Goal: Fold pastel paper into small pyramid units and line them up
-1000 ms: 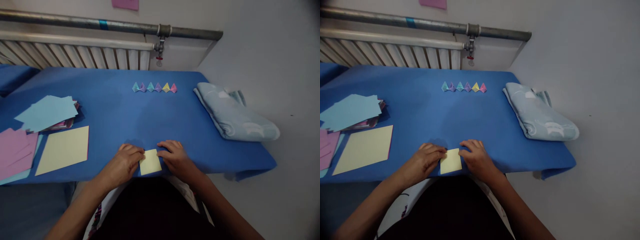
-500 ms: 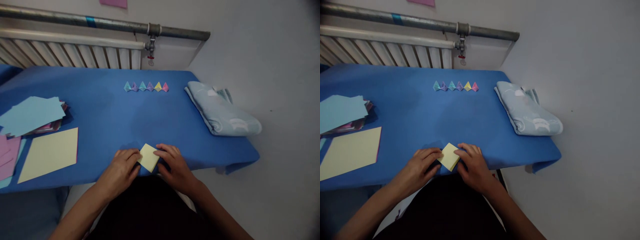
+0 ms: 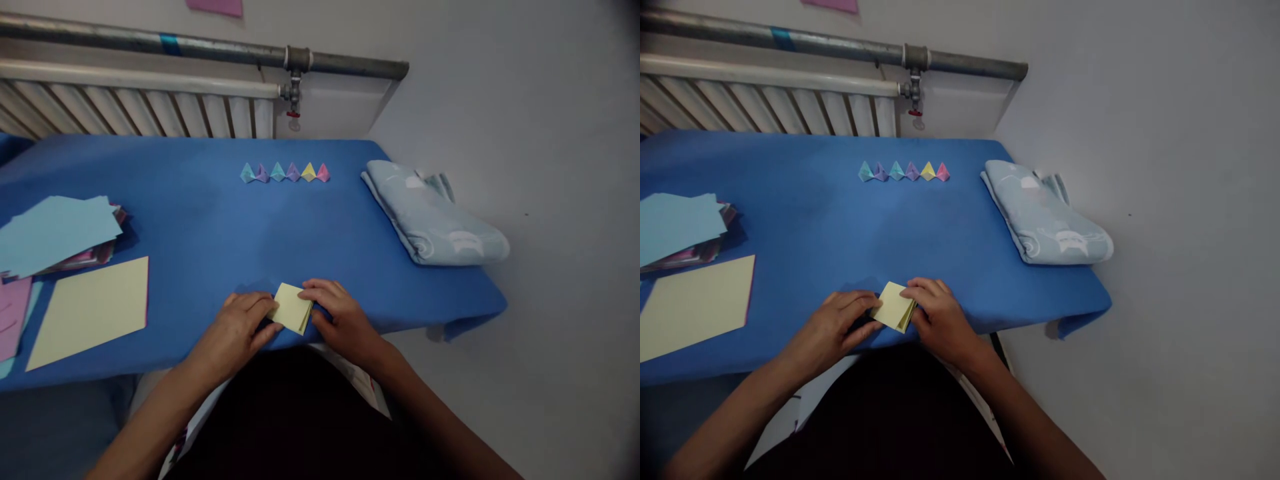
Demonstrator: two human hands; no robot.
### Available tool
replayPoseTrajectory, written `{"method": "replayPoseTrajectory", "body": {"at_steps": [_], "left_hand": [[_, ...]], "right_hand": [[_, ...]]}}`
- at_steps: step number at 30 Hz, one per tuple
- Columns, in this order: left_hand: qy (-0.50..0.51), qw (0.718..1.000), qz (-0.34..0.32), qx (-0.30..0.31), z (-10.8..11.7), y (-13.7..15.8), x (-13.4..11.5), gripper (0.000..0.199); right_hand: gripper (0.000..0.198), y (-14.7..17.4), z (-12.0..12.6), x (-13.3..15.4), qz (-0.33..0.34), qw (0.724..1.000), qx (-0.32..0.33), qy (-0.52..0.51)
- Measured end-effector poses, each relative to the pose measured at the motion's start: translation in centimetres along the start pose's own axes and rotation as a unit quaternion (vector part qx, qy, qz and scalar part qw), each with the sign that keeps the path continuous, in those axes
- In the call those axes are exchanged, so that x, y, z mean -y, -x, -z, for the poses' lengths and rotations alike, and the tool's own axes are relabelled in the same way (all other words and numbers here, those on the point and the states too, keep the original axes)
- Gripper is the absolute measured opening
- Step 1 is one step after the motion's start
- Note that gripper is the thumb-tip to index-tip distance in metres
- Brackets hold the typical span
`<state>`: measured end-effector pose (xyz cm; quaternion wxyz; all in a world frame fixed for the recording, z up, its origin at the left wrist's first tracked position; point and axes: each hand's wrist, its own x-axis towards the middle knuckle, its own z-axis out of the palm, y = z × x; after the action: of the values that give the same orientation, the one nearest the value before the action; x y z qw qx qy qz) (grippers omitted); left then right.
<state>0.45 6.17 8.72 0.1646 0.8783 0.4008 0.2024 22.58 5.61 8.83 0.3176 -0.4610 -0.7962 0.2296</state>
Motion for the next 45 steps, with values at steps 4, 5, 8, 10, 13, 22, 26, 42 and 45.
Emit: {"method": "replayPoseTrajectory", "body": {"at_steps": [4, 5, 8, 10, 13, 22, 26, 42, 45], "left_hand": [[0.001, 1.0, -0.003, -0.001, 0.1, 0.0, 0.2, 0.022], [0.002, 1.0, -0.003, 0.0, 0.1, 0.0, 0.2, 0.022], [0.009, 1.0, -0.005, -0.003, 0.1, 0.0, 0.3, 0.021], [0.008, 1.0, -0.004, -0.003, 0.1, 0.0, 0.2, 0.021], [0.004, 1.0, 0.0, 0.011, 0.1, -0.1, 0.1, 0.021], [0.002, 1.0, 0.003, 0.009, 0.0, -0.1, 0.0, 0.021], [-0.001, 1.0, 0.0, 0.005, 0.0, -0.1, 0.0, 0.02], [-0.072, 0.997, 0.001, -0.03, -0.9, 0.4, -0.7, 0.025], [-0.087, 0.995, -0.003, -0.04, -1.1, 0.3, -0.9, 0.015]], "right_hand": [[0.035, 0.0, 0.2, 0.0, 0.012, 1.0, 0.008, 0.0], [0.036, 0.0, 0.3, 0.1, 0.013, 1.0, 0.006, -0.002], [0.035, 0.1, 0.5, 0.3, 0.012, 1.0, -0.003, -0.006], [0.033, 0.1, 0.7, 0.4, 0.013, 1.0, -0.005, -0.006], [0.031, 0.2, 0.8, 0.6, 0.024, 1.0, 0.019, 0.001], [0.027, 0.2, 0.1, 0.6, 0.035, 0.994, 0.031, 0.104], [0.032, 0.1, -0.1, 0.1, 0.051, 0.993, 0.046, 0.097], [0.029, 0.0, -0.4, -0.2, 0.06, 0.991, 0.069, 0.099], [0.029, -0.2, -0.3, 0.1, 0.052, 0.992, 0.07, 0.09]]}}
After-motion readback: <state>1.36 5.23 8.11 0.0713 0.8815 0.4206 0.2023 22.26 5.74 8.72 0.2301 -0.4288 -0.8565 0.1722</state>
